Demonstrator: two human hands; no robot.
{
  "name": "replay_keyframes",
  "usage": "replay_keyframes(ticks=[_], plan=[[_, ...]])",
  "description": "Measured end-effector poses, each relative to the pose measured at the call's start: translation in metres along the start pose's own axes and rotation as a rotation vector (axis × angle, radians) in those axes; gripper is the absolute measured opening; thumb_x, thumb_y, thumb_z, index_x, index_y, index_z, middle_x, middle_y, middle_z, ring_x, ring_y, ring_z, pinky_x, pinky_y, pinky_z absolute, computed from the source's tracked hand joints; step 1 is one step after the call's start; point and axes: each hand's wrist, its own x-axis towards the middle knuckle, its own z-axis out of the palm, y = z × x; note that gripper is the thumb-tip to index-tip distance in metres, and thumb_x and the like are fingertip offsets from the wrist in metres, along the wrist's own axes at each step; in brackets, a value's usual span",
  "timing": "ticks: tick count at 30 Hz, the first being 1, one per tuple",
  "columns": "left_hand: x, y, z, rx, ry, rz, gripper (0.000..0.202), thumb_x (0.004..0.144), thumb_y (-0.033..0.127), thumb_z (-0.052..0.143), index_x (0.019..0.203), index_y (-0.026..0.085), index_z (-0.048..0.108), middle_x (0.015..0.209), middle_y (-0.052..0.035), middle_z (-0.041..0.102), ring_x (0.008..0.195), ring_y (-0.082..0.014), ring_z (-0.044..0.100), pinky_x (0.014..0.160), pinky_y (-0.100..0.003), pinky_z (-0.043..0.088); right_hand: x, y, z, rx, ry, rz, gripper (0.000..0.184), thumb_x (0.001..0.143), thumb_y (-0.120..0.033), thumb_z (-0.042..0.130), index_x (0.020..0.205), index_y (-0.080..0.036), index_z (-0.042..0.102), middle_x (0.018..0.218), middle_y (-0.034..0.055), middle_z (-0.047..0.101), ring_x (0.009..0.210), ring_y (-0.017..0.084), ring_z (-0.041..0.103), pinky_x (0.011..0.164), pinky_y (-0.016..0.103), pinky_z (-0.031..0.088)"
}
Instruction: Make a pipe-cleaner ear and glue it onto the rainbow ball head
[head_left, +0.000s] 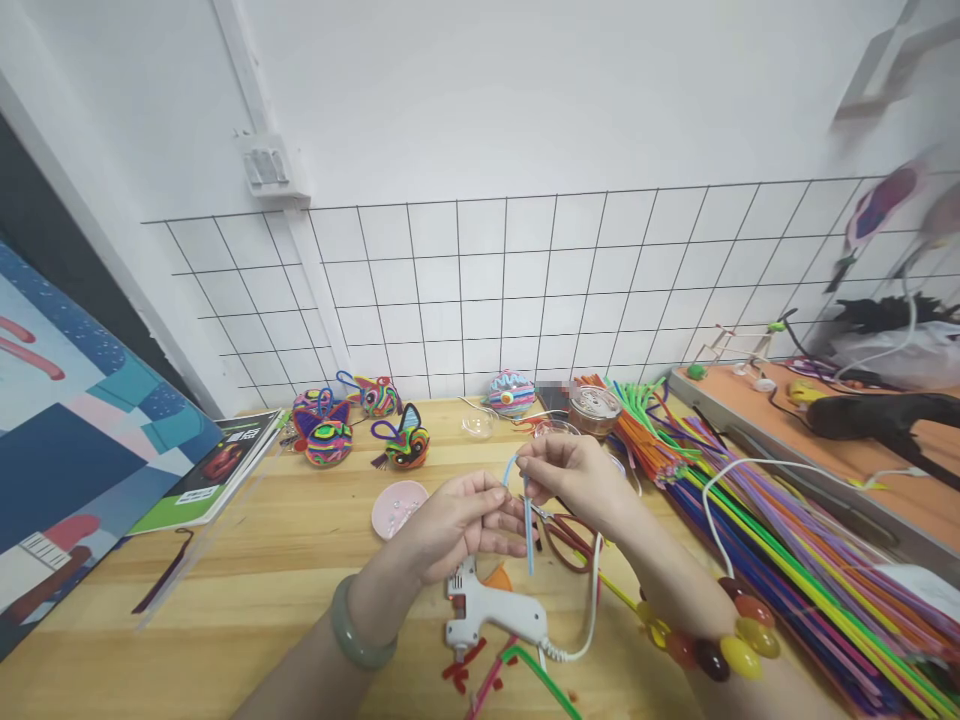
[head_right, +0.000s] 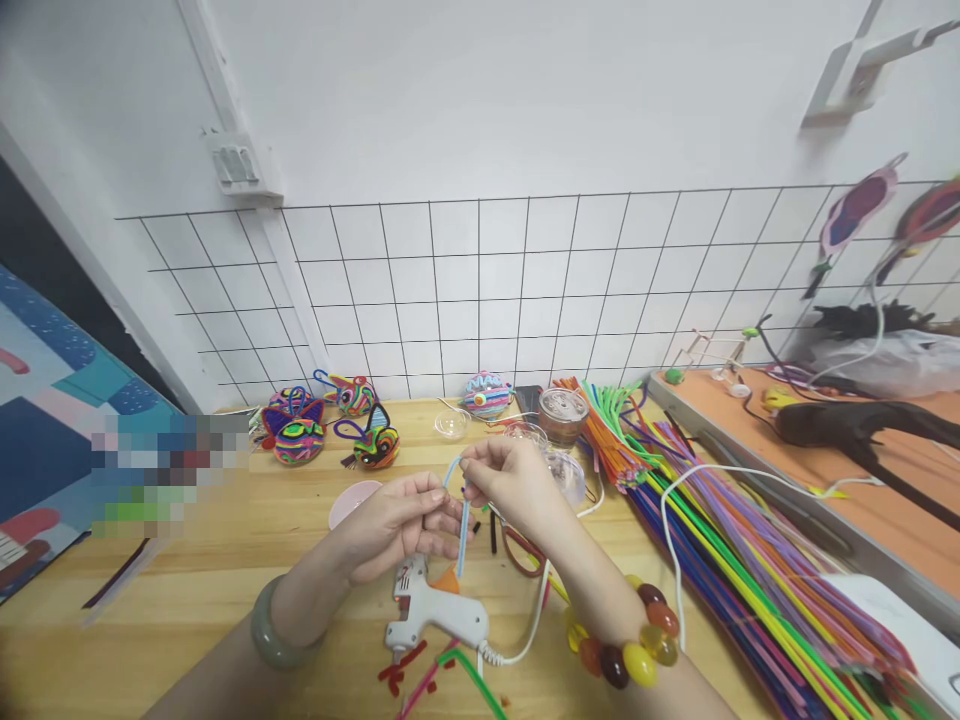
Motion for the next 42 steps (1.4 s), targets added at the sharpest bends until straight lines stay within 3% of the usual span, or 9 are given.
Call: replay_keyframes(ticks=[10,14,17,22,26,32,36,42], plan=[[0.002,-0.001,0.0,0.062,0.009,-0.014,0.009,0.083,0.021,0.054,0.086,0.012,0.054,0.092,-0.0135,0.065,0.084,-0.0214,0.065,0.065,-0.03,0.052,0.0,-0.002,-0.004,-0.062,-0.028,-0.02,0.009,0.072,-0.022,0.06,0.071,-0.013,0.06,0.05,-0.0036,0.057,0.043,0.009,0.052,0.047,0.021,0.045],[0.0,0.006,-0.001,0.18,0.069,0.004,0.018,0.08,0.027,0.059,0.09,0.012,0.058,0.097,-0.0115,0.063,0.083,-0.0174,0.062,0.069,-0.029,0.049,-0.002,-0.002,-0.007,-0.121,-0.127,-0.056,0.011,0.076,-0.023,0.057,0.072,-0.013,0.062,0.052,-0.0035,0.055,0.045,0.009,0.048,0.046,0.02,0.039],[0.0,0.009,-0.004,0.209,0.129,0.052,0.024,0.08,0.036,0.058,0.085,0.012,0.06,0.089,-0.0084,0.062,0.074,-0.0133,0.059,0.064,-0.025,0.046,-0.005,-0.002,-0.008,-0.271,-0.177,-0.128,0.014,0.079,-0.022,0.054,0.075,-0.014,0.064,0.059,-0.001,0.059,0.051,0.01,0.05,0.048,0.021,0.038],[0.001,0.008,-0.009,0.32,0.195,0.067,0.03,0.073,0.04,0.064,0.065,0.012,0.06,0.054,0.0014,0.052,0.047,-0.0058,0.043,0.048,-0.02,0.031,-0.01,-0.002,-0.005,-0.545,-0.182,-0.339,0.016,0.081,-0.019,0.054,0.077,-0.017,0.069,0.067,0.0011,0.063,0.058,0.012,0.053,0.052,0.022,0.037],[0.001,0.006,-0.01,0.348,0.204,0.059,0.029,0.066,0.038,0.071,0.061,0.012,0.059,0.048,0.0038,0.049,0.044,-0.0051,0.038,0.046,-0.02,0.027,-0.012,-0.002,-0.002,-0.59,-0.186,-0.405,0.016,0.081,-0.016,0.055,0.079,-0.019,0.07,0.072,0.0021,0.066,0.063,0.013,0.058,0.058,0.023,0.041],[-0.001,0.012,-0.008,0.313,0.252,0.118,0.026,0.065,0.035,0.072,0.062,0.012,0.059,0.047,0.005,0.048,0.044,-0.0048,0.039,0.045,-0.019,0.027,-0.012,-0.005,-0.008,-0.644,-0.171,-0.362,0.016,0.083,-0.021,0.054,0.086,-0.019,0.069,0.075,0.0022,0.067,0.06,0.013,0.056,0.054,0.023,0.04],[-0.002,0.018,-0.009,0.264,0.302,0.173,0.023,0.067,0.031,0.072,0.065,0.012,0.059,0.051,0.0045,0.05,0.044,-0.0035,0.041,0.045,-0.017,0.031,-0.011,-0.006,-0.014,-0.656,-0.139,-0.35,0.014,0.083,-0.022,0.055,0.084,-0.02,0.069,0.079,0.0033,0.067,0.068,0.015,0.059,0.06,0.025,0.043],[-0.005,0.02,-0.012,0.265,0.225,0.141,0.021,0.071,0.03,0.069,0.071,0.011,0.06,0.054,-0.0003,0.058,0.047,-0.0071,0.051,0.047,-0.019,0.042,-0.009,-0.003,-0.016,-0.698,-0.125,-0.408,0.016,0.084,-0.018,0.054,0.084,-0.02,0.07,0.081,0.0037,0.068,0.073,0.016,0.061,0.067,0.027,0.045]])
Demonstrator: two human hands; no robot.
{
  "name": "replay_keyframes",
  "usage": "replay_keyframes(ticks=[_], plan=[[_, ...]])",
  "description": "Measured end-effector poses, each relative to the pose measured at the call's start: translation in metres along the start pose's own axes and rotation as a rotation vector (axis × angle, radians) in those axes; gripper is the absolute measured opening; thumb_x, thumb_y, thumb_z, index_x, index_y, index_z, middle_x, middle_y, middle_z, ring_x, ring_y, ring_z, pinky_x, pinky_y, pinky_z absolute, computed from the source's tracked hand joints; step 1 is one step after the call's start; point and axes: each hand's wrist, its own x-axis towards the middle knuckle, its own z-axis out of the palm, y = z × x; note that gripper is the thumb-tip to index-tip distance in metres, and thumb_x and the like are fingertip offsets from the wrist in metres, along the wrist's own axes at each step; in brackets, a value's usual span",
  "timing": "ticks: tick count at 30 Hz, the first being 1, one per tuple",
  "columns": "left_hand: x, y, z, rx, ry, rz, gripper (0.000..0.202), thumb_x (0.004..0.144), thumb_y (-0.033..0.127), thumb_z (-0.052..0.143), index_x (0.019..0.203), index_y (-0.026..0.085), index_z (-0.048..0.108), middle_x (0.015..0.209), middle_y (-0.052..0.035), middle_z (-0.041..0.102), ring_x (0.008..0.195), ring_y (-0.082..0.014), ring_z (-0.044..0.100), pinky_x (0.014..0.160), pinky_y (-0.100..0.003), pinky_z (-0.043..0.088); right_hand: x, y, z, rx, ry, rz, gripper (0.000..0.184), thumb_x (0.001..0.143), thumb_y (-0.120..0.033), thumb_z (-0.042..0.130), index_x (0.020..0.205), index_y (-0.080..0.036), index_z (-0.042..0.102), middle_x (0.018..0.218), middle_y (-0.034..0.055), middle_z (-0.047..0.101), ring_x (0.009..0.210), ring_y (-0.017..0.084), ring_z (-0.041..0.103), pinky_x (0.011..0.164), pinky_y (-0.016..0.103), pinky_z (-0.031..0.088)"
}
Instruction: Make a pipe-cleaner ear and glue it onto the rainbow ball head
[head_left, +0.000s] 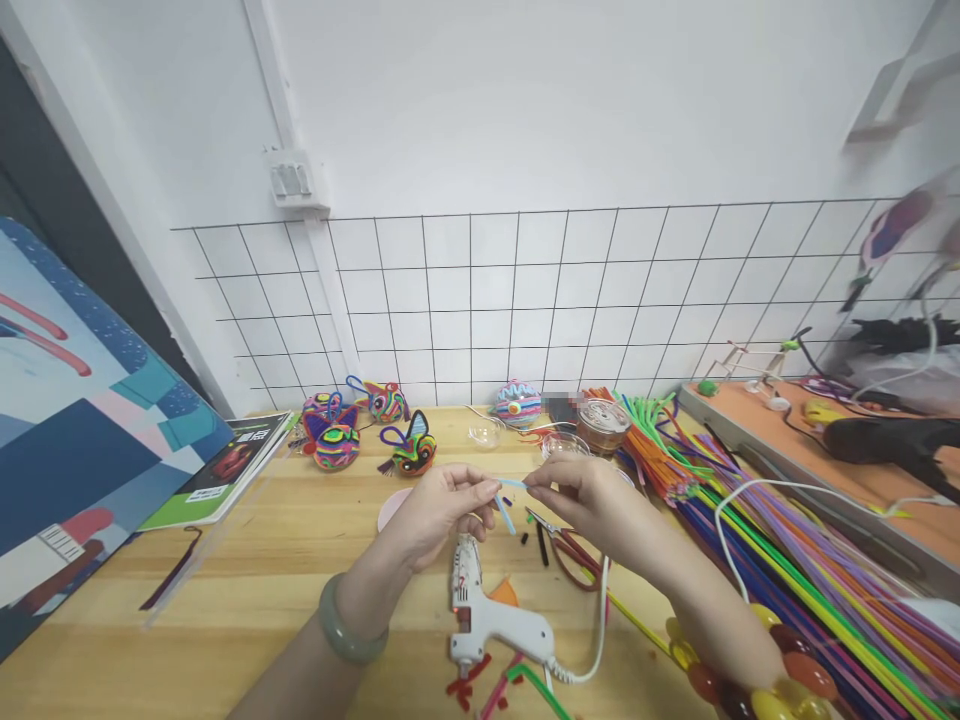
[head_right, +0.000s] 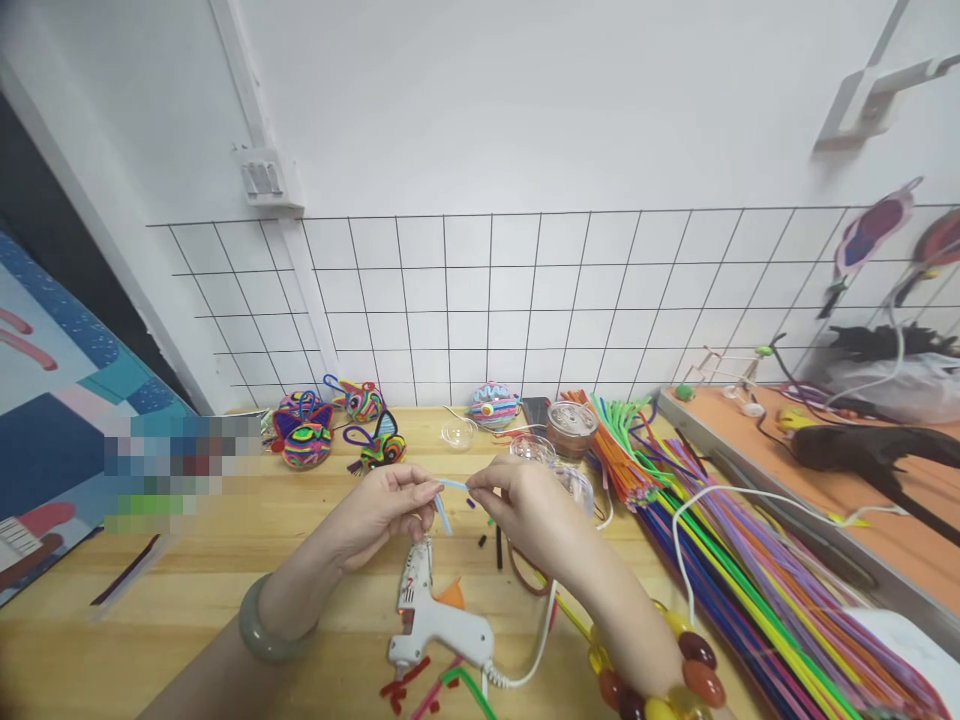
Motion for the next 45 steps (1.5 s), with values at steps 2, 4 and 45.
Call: replay_keyframes(ticks=[2,4,45], plan=[[0.0,-0.001,0.0,0.01,-0.013,-0.023,0.022,0.07,0.03,0.069,0.072,0.01,0.06,0.057,-0.003,0.061,0.049,-0.0094,0.056,0.047,-0.02,0.045,0.0,-0.001,0.002,-0.035,0.008,-0.031,0.016,0.084,-0.017,0.054,0.084,-0.02,0.07,0.081,0.0037,0.067,0.074,0.016,0.061,0.068,0.027,0.045],[0.001,-0.003,0.0,0.028,-0.004,-0.039,0.023,0.07,0.031,0.069,0.071,0.01,0.06,0.057,-0.0046,0.062,0.05,-0.0109,0.058,0.046,-0.02,0.046,-0.001,-0.002,0.004,-0.083,0.007,-0.06,0.016,0.085,-0.016,0.054,0.084,-0.019,0.069,0.079,0.0034,0.066,0.074,0.016,0.061,0.067,0.026,0.044],[-0.008,0.013,0.005,-0.103,0.064,-0.043,0.02,0.07,0.027,0.071,0.074,0.01,0.061,0.069,-0.009,0.069,0.063,-0.0157,0.067,0.058,-0.021,0.053,0.003,0.001,0.008,-0.383,0.259,-0.338,0.014,0.089,-0.014,0.048,0.092,-0.019,0.061,0.1,0.0089,0.062,0.094,0.022,0.053,0.077,0.037,0.044]])
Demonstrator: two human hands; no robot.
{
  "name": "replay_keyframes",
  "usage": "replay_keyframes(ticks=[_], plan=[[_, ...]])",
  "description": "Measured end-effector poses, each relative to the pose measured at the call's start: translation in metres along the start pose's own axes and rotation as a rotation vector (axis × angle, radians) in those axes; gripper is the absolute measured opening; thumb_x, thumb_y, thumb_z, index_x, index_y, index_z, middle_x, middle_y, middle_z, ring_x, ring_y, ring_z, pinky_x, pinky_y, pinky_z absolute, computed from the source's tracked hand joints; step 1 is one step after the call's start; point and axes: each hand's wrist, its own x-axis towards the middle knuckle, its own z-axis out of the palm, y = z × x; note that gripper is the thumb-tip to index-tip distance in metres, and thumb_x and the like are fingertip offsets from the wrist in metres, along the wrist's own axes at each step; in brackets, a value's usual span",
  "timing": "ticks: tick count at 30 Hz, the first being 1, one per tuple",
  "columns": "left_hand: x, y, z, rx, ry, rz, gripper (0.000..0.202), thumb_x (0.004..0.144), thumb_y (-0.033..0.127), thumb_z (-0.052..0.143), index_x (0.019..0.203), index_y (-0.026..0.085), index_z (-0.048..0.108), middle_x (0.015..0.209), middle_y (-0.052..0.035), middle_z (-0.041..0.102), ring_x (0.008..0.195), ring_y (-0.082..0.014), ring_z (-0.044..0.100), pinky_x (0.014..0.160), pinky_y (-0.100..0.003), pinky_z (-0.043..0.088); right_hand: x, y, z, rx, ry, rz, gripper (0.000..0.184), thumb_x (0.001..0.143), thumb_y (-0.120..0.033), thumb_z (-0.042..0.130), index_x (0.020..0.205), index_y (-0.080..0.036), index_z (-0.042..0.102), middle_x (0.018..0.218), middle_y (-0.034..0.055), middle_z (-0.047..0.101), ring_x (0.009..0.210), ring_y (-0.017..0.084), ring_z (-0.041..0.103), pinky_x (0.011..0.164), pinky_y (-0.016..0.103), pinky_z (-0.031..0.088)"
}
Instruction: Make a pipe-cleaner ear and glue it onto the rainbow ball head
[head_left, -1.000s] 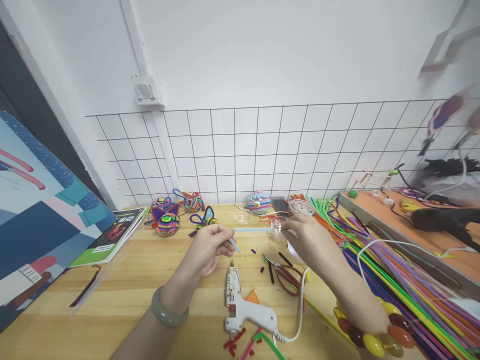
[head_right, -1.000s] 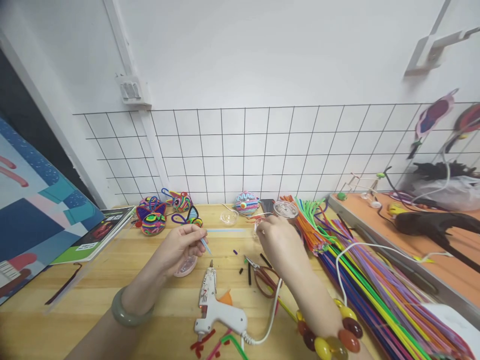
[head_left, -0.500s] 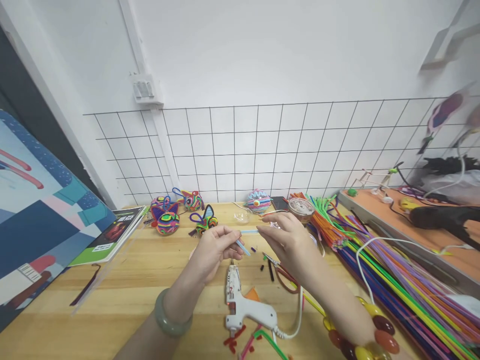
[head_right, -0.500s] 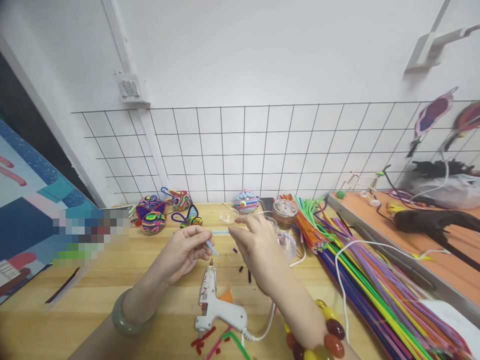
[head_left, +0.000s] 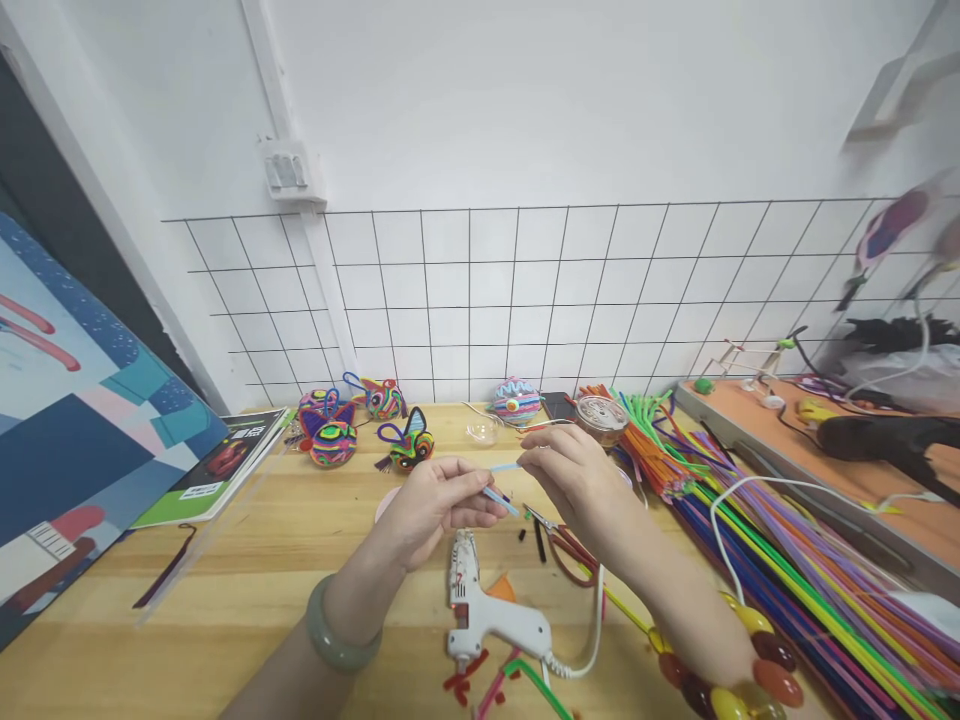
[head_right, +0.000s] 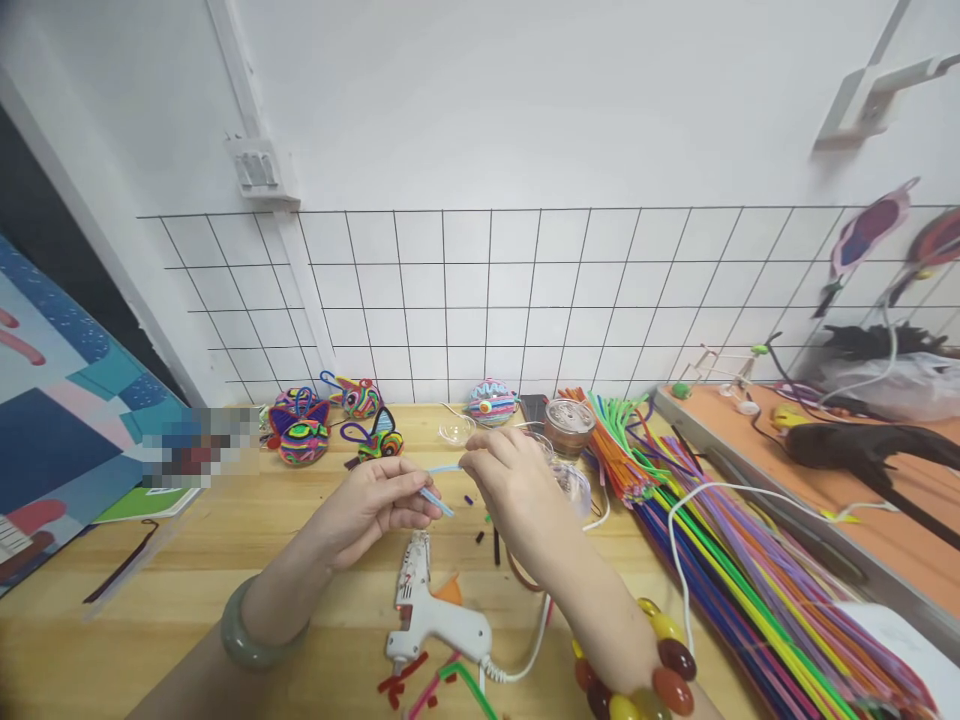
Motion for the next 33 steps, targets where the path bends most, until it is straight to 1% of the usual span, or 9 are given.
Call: replay_keyframes(ticks=[3,6,8,10,14,17,20,26,33], plan=[[0.001,0.0,-0.002,-0.007,-0.035,-0.032,0.022,0.075,0.031,0.066,0.079,0.009,0.063,0.073,-0.0098,0.069,0.063,-0.0161,0.068,0.056,-0.022,0.053,0.001,-0.004,-0.004,0.007,-0.059,-0.014,0.014,0.09,-0.013,0.047,0.092,-0.019,0.06,0.102,0.009,0.06,0.094,0.021,0.052,0.077,0.036,0.043],[0.002,0.0,-0.003,-0.017,-0.057,-0.065,0.027,0.079,0.036,0.06,0.081,0.009,0.064,0.072,-0.0095,0.068,0.062,-0.0167,0.068,0.055,-0.022,0.052,0.0,-0.006,-0.005,0.021,-0.122,-0.033,0.014,0.09,-0.013,0.046,0.092,-0.019,0.06,0.101,0.0084,0.06,0.093,0.02,0.051,0.078,0.035,0.042],[0.002,-0.002,-0.003,-0.01,-0.077,-0.077,0.029,0.079,0.037,0.059,0.082,0.009,0.065,0.071,-0.009,0.068,0.062,-0.0169,0.068,0.055,-0.022,0.052,0.0,-0.006,-0.005,0.026,-0.15,-0.043,0.014,0.09,-0.014,0.047,0.092,-0.019,0.06,0.101,0.0081,0.059,0.093,0.02,0.051,0.078,0.035,0.042],[0.002,-0.003,-0.004,0.02,-0.086,-0.082,0.027,0.077,0.036,0.063,0.08,0.009,0.065,0.071,-0.0089,0.068,0.063,-0.0166,0.068,0.056,-0.022,0.052,0.0,-0.006,-0.004,0.028,-0.156,-0.055,0.014,0.089,-0.013,0.048,0.093,-0.019,0.06,0.1,0.0079,0.059,0.092,0.02,0.052,0.077,0.035,0.042],[0.002,-0.005,-0.004,0.105,-0.063,-0.093,0.028,0.071,0.037,0.068,0.076,0.009,0.065,0.072,-0.009,0.068,0.062,-0.017,0.067,0.056,-0.024,0.052,0.0,-0.007,-0.003,0.016,-0.148,-0.069,0.015,0.089,-0.012,0.048,0.093,-0.02,0.061,0.096,0.0073,0.06,0.089,0.019,0.052,0.075,0.034,0.042],[0.003,-0.008,-0.005,0.184,-0.06,-0.093,0.03,0.07,0.04,0.068,0.075,0.01,0.065,0.074,-0.0098,0.069,0.063,-0.0174,0.067,0.058,-0.026,0.052,0.0,-0.009,-0.002,0.001,-0.155,-0.071,0.015,0.089,-0.013,0.047,0.091,-0.02,0.061,0.093,0.0065,0.06,0.086,0.019,0.051,0.073,0.033,0.041],[0.004,-0.01,-0.007,0.243,-0.075,-0.087,0.032,0.071,0.043,0.066,0.075,0.011,0.065,0.073,-0.0097,0.07,0.066,-0.0168,0.067,0.061,-0.026,0.051,-0.001,-0.01,0.0,-0.001,-0.171,-0.065,0.013,0.088,-0.013,0.048,0.09,-0.019,0.06,0.093,0.0066,0.059,0.086,0.019,0.051,0.073,0.033,0.041],[0.003,-0.009,-0.006,0.208,-0.099,-0.066,0.03,0.071,0.041,0.066,0.072,0.011,0.064,0.068,-0.0085,0.069,0.066,-0.0159,0.066,0.064,-0.027,0.052,-0.001,-0.007,0.002,0.016,-0.188,-0.067,0.013,0.089,-0.015,0.048,0.093,-0.019,0.06,0.096,0.007,0.06,0.088,0.02,0.05,0.074,0.034,0.04],[0.003,-0.008,-0.004,0.18,-0.112,-0.065,0.027,0.073,0.038,0.065,0.073,0.011,0.061,0.07,-0.0077,0.067,0.066,-0.0158,0.065,0.06,-0.026,0.053,0.0,-0.009,0.001,-0.017,-0.192,-0.03,0.014,0.092,-0.019,0.046,0.093,-0.018,0.06,0.097,0.0066,0.06,0.09,0.02,0.049,0.077,0.035,0.038]])
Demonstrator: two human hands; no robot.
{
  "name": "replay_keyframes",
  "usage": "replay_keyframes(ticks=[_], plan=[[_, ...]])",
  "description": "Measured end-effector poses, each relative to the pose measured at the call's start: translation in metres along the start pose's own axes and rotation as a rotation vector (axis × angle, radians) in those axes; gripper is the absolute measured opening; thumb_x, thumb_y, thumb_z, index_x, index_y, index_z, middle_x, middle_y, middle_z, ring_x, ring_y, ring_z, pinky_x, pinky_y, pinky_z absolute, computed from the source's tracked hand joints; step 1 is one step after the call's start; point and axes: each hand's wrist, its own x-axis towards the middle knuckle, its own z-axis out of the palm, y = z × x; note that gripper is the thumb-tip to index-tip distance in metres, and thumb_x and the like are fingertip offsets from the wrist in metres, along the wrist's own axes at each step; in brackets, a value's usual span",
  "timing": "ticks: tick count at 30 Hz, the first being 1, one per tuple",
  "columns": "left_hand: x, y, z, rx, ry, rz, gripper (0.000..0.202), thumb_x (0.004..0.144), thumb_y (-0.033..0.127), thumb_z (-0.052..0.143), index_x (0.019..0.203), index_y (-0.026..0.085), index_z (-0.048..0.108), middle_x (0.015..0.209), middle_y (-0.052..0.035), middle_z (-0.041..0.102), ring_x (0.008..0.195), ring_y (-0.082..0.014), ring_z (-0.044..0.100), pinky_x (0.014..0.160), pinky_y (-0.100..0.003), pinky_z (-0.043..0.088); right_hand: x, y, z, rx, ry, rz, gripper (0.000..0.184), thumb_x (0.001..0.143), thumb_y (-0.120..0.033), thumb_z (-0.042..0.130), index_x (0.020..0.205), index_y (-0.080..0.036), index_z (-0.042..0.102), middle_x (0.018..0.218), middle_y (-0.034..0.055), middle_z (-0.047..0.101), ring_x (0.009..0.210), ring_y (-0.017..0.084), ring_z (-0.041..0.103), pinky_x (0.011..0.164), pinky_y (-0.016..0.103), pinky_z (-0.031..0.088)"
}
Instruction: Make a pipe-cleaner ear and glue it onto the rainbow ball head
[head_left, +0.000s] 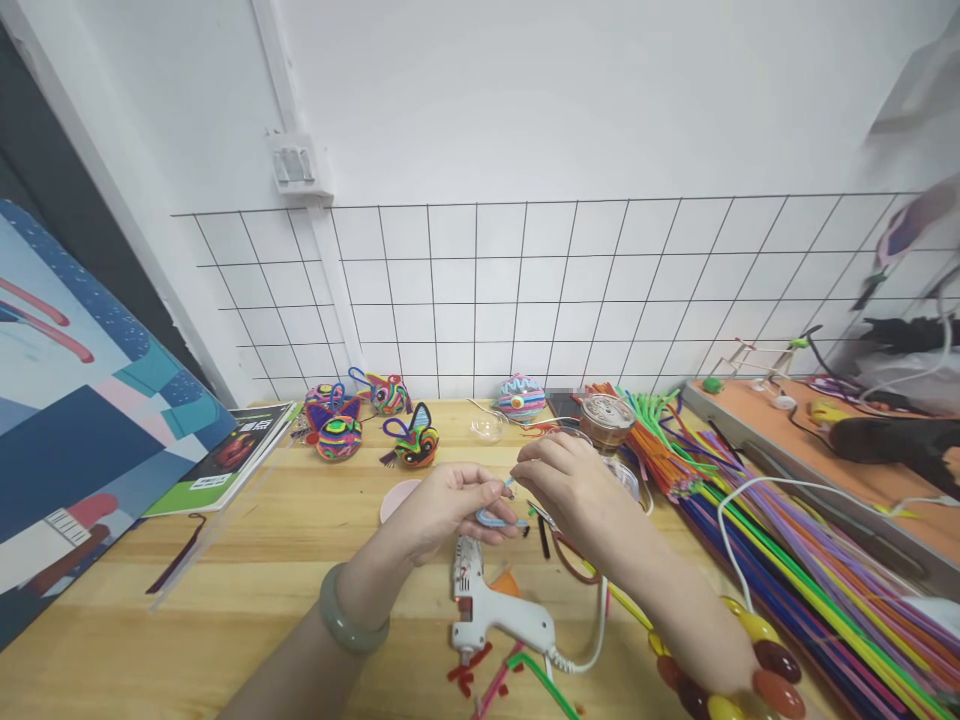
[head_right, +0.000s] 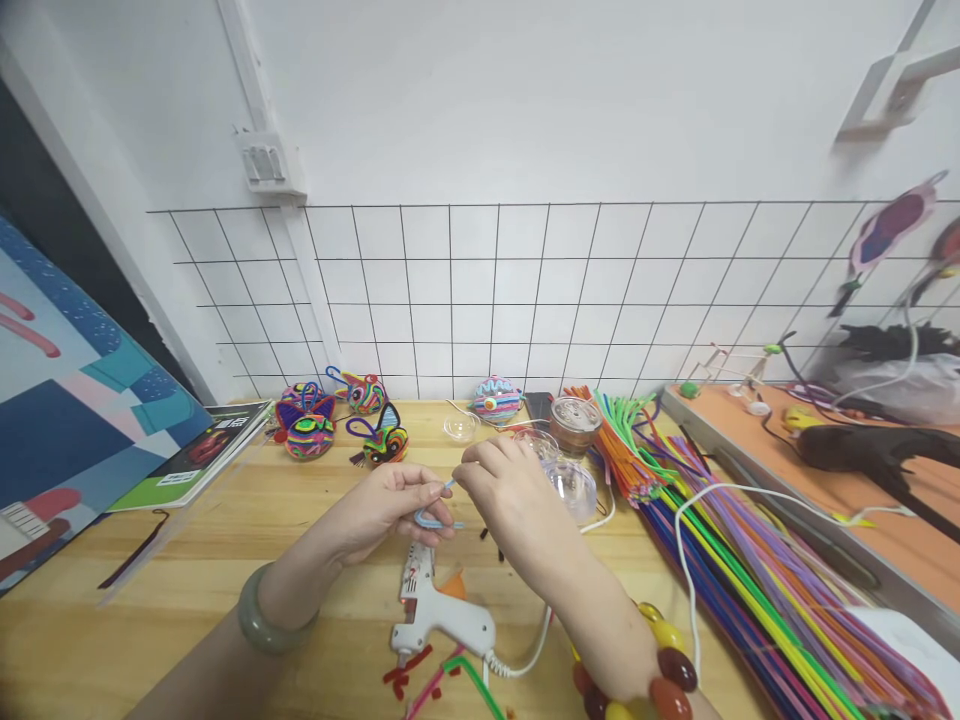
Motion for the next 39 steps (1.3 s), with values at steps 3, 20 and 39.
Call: replay_keyframes(ticks=[3,20,39], plan=[[0.0,-0.001,0.0,-0.008,0.0,0.0,0.027,0.073,0.037,0.065,0.074,0.011,0.06,0.069,-0.0073,0.067,0.066,-0.0159,0.065,0.06,-0.027,0.053,0.0,-0.001,-0.001,-0.018,-0.001,0.002,0.012,0.091,-0.019,0.048,0.093,-0.018,0.06,0.097,0.0062,0.061,0.089,0.02,0.049,0.075,0.034,0.037],[-0.001,-0.002,0.004,-0.02,0.027,0.024,0.027,0.072,0.038,0.066,0.075,0.012,0.057,0.069,-0.0075,0.069,0.072,-0.0206,0.068,0.063,-0.03,0.052,0.002,-0.006,0.007,-0.11,0.047,0.06,0.015,0.09,-0.021,0.049,0.084,-0.017,0.062,0.077,0.0053,0.058,0.075,0.021,0.048,0.067,0.034,0.033],[0.002,-0.003,0.005,-0.021,0.069,0.039,0.023,0.071,0.031,0.068,0.071,0.008,0.064,0.07,-0.0097,0.07,0.063,-0.0165,0.066,0.062,-0.028,0.052,0.005,-0.013,0.007,0.733,-0.044,0.579,0.015,0.079,-0.018,0.047,0.071,-0.017,0.06,0.06,0.0011,0.065,0.054,0.015,0.061,0.051,0.023,0.044]])
